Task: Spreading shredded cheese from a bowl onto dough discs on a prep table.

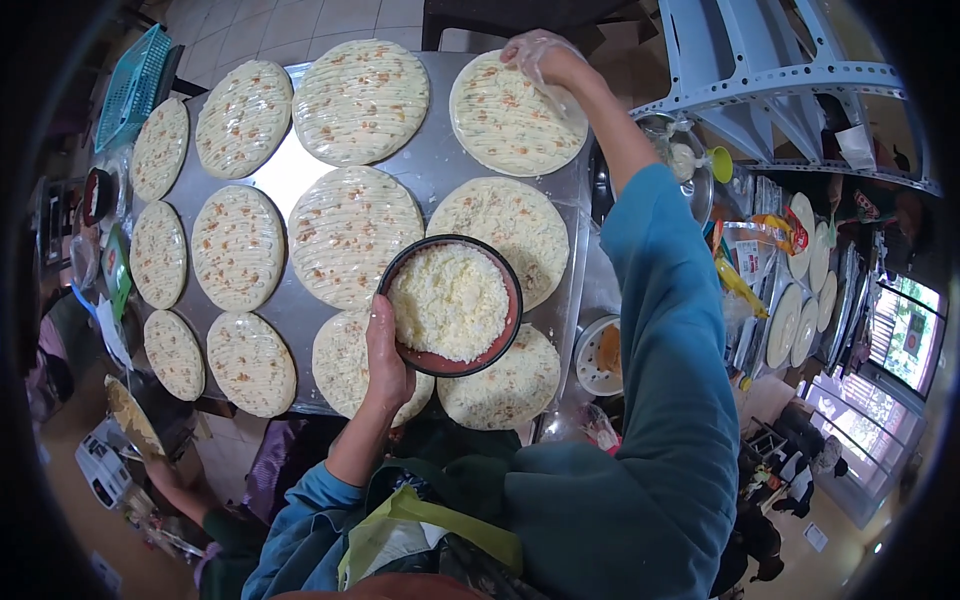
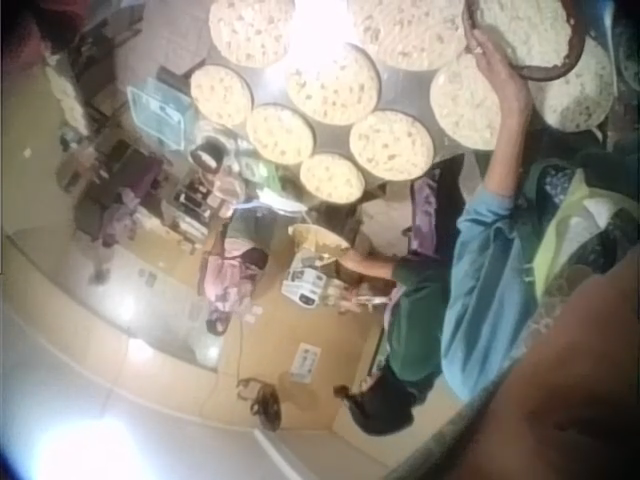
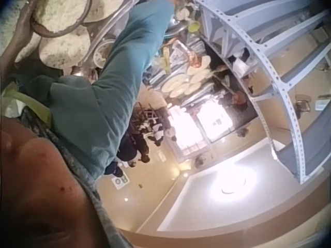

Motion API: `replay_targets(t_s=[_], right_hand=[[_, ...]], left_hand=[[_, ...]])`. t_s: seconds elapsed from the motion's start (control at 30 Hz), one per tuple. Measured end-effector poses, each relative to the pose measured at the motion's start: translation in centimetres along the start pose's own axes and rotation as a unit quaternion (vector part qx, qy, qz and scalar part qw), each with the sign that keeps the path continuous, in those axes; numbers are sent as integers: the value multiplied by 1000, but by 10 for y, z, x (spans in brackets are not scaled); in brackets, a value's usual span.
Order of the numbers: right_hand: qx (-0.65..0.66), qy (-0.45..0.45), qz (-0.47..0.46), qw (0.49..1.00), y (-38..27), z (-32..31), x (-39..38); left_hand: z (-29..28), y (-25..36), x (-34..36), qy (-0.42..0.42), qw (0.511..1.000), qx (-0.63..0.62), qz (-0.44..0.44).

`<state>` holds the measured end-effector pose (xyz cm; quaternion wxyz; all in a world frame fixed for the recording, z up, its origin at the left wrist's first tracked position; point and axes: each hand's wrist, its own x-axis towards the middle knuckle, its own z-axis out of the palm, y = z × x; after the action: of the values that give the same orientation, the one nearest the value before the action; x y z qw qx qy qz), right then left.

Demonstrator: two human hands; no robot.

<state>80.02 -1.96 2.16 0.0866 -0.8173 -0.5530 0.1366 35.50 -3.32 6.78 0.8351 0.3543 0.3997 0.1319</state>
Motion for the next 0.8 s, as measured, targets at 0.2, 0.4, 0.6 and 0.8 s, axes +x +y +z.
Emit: replay_targets(t_s=[0.2, 0.4, 0.6, 0.8], right_hand=[[65, 14, 143, 988, -16, -6, 12], [-12, 30, 21, 999, -29, 7, 12], [-9, 23, -45, 999, -69, 27, -9], [64, 16, -36, 997, -83, 37, -39]], left_hand=[[-4, -2, -2, 9, 1000, -7, 3], [-11, -6, -1, -1, 1000, -30, -5], [-6, 5, -4, 14, 999, -45, -11], [-11, -1, -3, 42, 998, -46, 9]])
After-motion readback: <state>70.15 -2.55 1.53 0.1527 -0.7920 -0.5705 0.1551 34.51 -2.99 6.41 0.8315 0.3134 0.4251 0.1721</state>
